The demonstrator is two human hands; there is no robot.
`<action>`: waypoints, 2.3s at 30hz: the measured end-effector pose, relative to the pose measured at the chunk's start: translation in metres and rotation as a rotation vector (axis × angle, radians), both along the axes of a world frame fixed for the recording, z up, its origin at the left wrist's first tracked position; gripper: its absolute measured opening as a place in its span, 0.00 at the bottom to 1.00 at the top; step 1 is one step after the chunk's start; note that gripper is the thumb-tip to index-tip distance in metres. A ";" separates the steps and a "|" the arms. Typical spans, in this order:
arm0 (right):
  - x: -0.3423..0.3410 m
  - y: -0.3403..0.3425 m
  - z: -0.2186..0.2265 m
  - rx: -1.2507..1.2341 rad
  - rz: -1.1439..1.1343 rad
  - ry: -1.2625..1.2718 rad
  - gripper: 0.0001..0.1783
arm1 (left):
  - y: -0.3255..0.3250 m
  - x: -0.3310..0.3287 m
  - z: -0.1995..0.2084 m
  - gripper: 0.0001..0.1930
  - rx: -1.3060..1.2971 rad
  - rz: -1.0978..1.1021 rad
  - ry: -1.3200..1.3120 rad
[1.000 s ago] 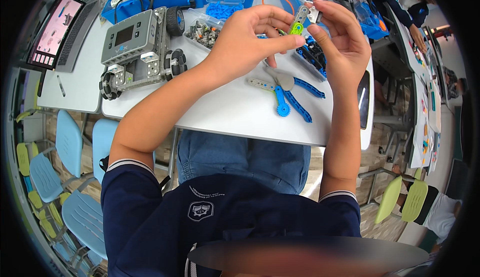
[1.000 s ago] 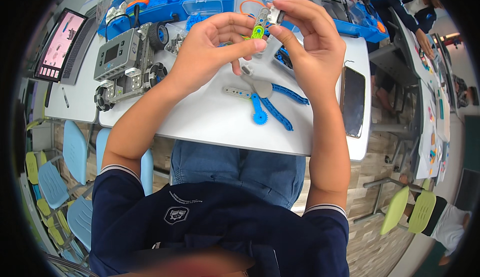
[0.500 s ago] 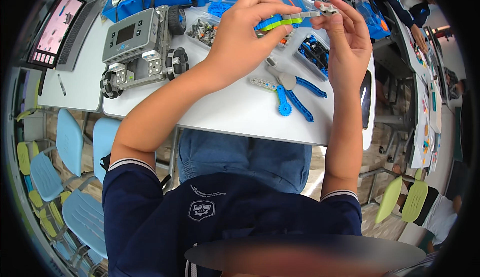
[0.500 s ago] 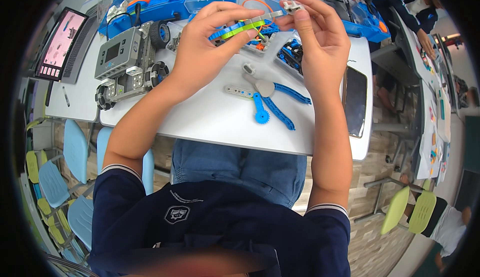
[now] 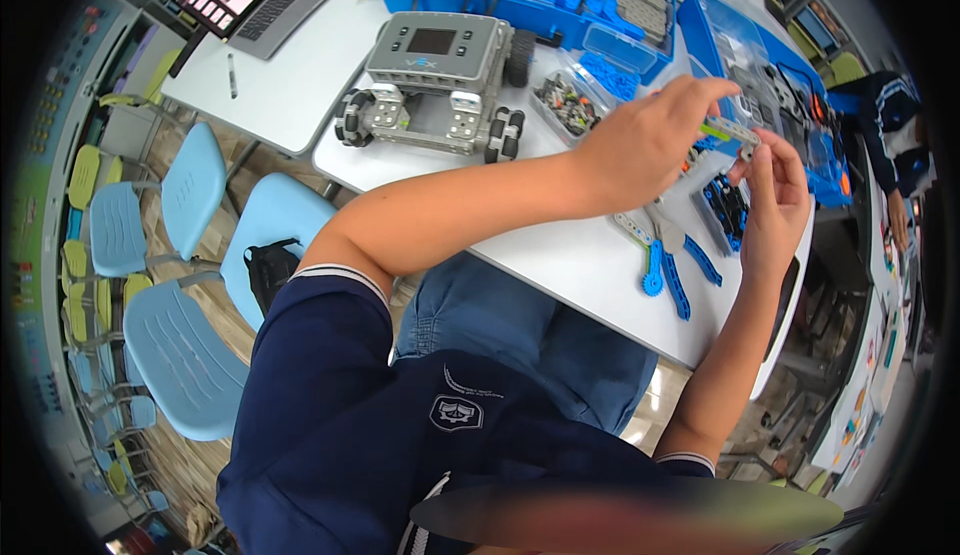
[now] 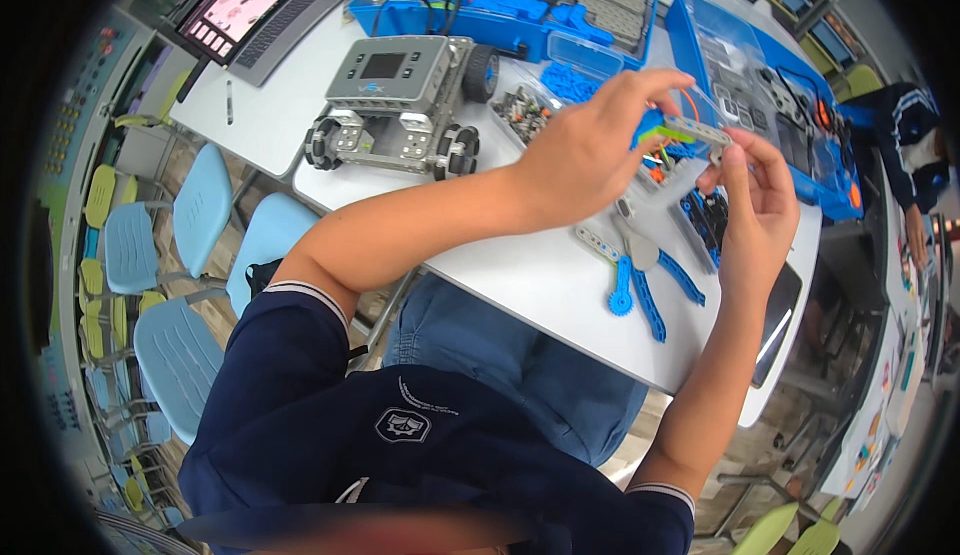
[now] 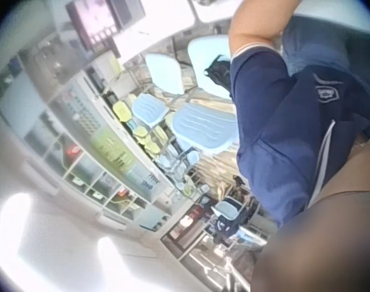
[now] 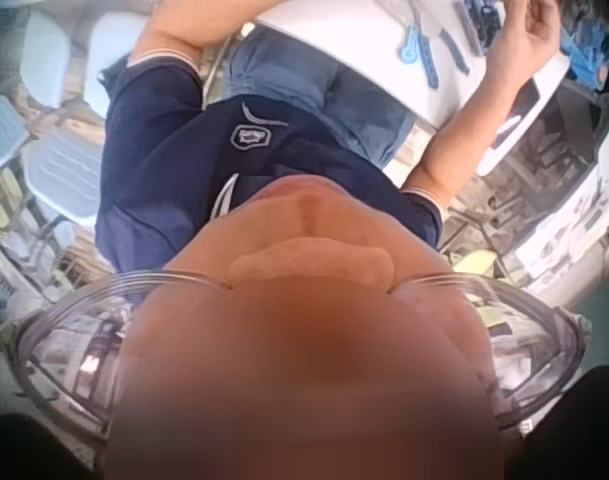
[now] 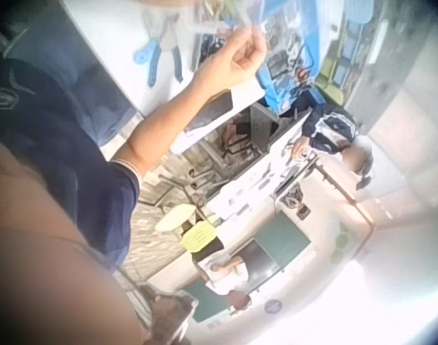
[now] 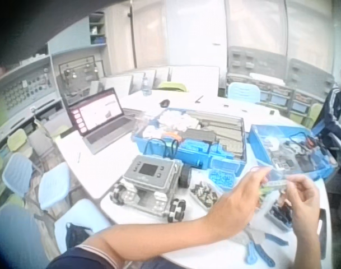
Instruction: The person assembles small plastic components of a robot kit at a table. They connect white and blue pieces, attach a gear, and manipulate wires and connectors. The person occasionally glances at a laptop screen while working.
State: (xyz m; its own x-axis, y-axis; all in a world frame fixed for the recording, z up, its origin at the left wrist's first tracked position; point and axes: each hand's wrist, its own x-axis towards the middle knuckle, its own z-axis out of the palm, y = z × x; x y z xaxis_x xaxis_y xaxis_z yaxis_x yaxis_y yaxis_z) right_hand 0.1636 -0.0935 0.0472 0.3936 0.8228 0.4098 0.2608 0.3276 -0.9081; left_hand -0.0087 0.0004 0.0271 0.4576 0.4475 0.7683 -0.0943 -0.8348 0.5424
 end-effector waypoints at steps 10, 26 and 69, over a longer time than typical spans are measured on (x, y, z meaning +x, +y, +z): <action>0.006 -0.004 0.002 -0.126 0.029 0.007 0.13 | 0.007 0.006 0.006 0.21 -1.055 -0.574 0.068; 0.026 -0.009 0.004 -0.040 0.052 0.164 0.20 | 0.012 0.001 0.015 0.14 -1.202 -0.784 0.093; 0.007 -0.007 0.009 -0.029 0.092 -0.046 0.12 | 0.015 -0.008 0.025 0.20 -1.228 -0.698 0.132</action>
State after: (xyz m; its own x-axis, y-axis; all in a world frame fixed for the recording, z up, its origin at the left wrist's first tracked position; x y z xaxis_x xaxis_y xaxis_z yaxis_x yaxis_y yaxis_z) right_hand 0.1706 -0.1001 0.0562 0.2974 0.8662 0.4016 0.2729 0.3259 -0.9051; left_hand -0.0171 0.0153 0.0522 0.8958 0.4445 -0.0027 -0.1771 0.3624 0.9151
